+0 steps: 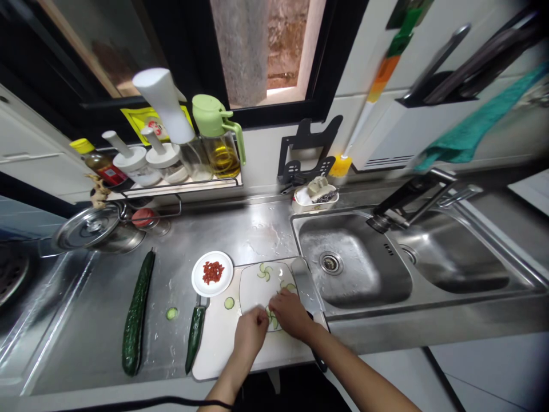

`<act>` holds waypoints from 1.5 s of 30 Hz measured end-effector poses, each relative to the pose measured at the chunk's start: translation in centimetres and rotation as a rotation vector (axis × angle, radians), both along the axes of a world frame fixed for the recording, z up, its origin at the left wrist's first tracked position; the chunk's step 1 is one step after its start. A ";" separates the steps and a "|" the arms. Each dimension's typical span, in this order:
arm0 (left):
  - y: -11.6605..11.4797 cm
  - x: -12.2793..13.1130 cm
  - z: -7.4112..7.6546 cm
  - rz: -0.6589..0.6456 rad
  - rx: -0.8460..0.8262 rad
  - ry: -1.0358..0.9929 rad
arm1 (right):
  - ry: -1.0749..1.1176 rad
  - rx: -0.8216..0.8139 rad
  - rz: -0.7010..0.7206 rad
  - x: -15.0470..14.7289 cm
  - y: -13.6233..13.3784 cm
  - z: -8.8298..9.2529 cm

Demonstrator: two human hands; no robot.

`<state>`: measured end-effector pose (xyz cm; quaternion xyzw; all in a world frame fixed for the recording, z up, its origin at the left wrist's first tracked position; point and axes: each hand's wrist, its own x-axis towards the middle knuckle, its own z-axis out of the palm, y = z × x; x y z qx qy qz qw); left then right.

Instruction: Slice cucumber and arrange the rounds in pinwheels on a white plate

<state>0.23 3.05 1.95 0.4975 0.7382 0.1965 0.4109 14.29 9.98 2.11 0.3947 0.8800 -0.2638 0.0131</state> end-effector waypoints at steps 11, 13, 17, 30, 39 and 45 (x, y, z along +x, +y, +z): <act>0.0 0.3 -0.1 -0.065 -0.015 0.081 | -0.029 0.033 0.018 0.1 -0.3 -0.6; -0.1 0.4 -0.2 -0.076 -0.018 0.101 | -0.064 0.040 0.025 0.1 -0.4 -0.8; -0.2 0.4 -0.5 -0.105 0.000 0.147 | -0.099 0.062 0.044 0.1 -0.6 -1.1; -0.6 0.3 -0.9 -0.093 0.072 0.169 | -0.089 0.087 0.025 0.3 -0.8 -1.6; -1.2 -4.3 -0.9 0.152 0.218 0.171 | -0.055 0.070 -0.029 0.8 -1.3 -0.5; -1.7 -8.0 -2.2 0.346 0.158 0.321 | 0.047 0.084 -0.101 1.3 -2.0 -0.6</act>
